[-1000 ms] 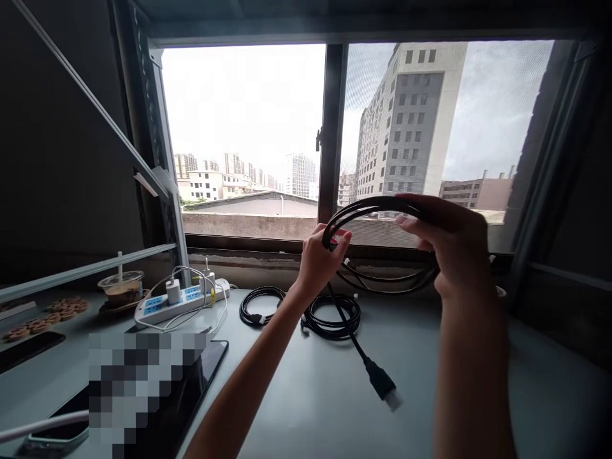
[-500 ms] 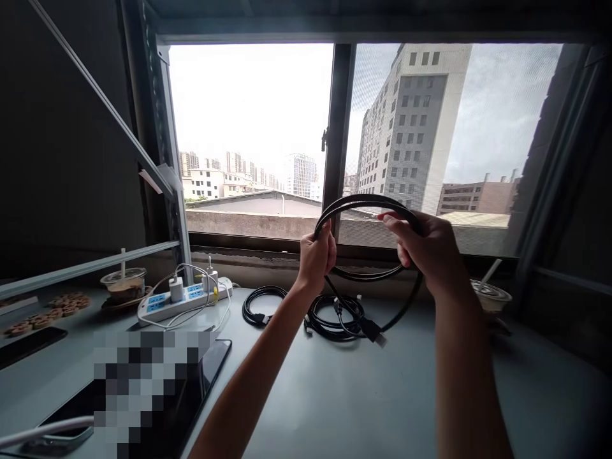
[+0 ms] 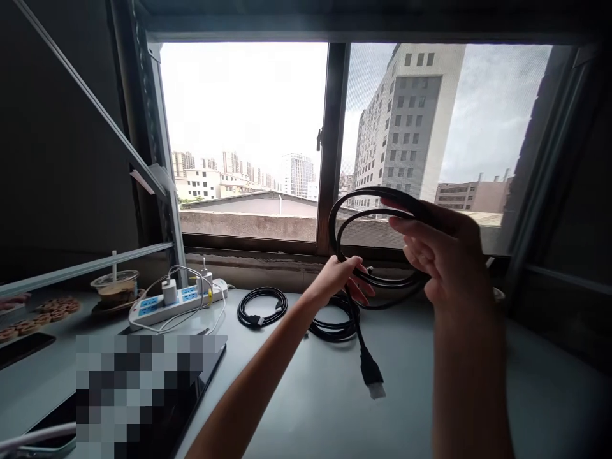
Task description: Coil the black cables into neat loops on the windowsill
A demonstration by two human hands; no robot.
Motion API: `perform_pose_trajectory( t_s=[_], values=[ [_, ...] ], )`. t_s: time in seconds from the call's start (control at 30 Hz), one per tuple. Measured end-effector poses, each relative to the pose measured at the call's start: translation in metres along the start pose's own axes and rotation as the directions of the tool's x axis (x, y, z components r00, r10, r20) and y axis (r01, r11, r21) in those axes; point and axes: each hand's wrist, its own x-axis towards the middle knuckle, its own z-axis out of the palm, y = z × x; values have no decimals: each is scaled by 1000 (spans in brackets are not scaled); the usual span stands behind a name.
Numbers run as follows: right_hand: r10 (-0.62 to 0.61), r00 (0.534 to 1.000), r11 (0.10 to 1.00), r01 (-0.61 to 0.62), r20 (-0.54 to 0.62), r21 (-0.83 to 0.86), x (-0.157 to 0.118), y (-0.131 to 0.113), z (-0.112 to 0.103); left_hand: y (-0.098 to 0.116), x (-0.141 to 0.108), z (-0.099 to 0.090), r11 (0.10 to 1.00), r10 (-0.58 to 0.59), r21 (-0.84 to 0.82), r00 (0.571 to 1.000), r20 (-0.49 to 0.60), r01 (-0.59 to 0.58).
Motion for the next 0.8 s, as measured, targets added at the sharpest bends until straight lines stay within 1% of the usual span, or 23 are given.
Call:
perform_pose_trajectory(
  t_s=[0.1, 0.17, 0.2, 0.23, 0.33, 0.43, 0.5, 0.57, 0.63, 0.67, 0.73, 0.8],
  values=[
    [-65, 998, 998, 65, 14, 9, 0, 3, 3, 0, -2, 0, 995, -62, 84, 993, 101, 54],
    [-102, 995, 995, 102, 19, -1, 0, 5, 3, 2, -5, -1, 991, -59, 126, 989, 136, 42],
    [-117, 993, 993, 118, 19, -2, 1, 5, 2, 2, -6, -1, 989, -38, 149, 992, 117, 20],
    [-128, 992, 992, 128, 21, 0, 1, 6, 1, 4, -7, -1, 985, -9, 174, 997, 75, -4],
    [-112, 992, 994, 112, 57, 4, 3, 6, -4, 6, -10, 2, 974, 46, 226, 998, -48, -34],
    [-91, 992, 995, 93, 83, -19, 4, 6, -7, 7, -10, 6, 984, 58, 176, 990, -125, -35],
    [-113, 992, 993, 114, 60, -19, 4, 7, -8, 6, -9, 7, 989, 49, 144, 988, -146, -28],
    [-144, 990, 990, 144, 9, -6, 4, 7, -7, 6, -9, 5, 988, 13, 153, 996, -85, 1],
    [-167, 985, 986, 167, -35, 13, 3, 7, -4, 6, -9, 0, 985, -38, 168, 999, 29, 33],
    [-173, 984, 984, 175, -49, 21, 3, 7, -3, 6, -10, -3, 983, -68, 174, 993, 94, 51],
    [-185, 981, 982, 187, -64, 35, 2, 7, 0, 8, -11, -9, 977, -132, 193, 969, 209, 92],
    [-195, 979, 979, 197, -66, 41, 2, 8, 2, 11, -13, -15, 966, -189, 223, 940, 285, 127]
  ],
)
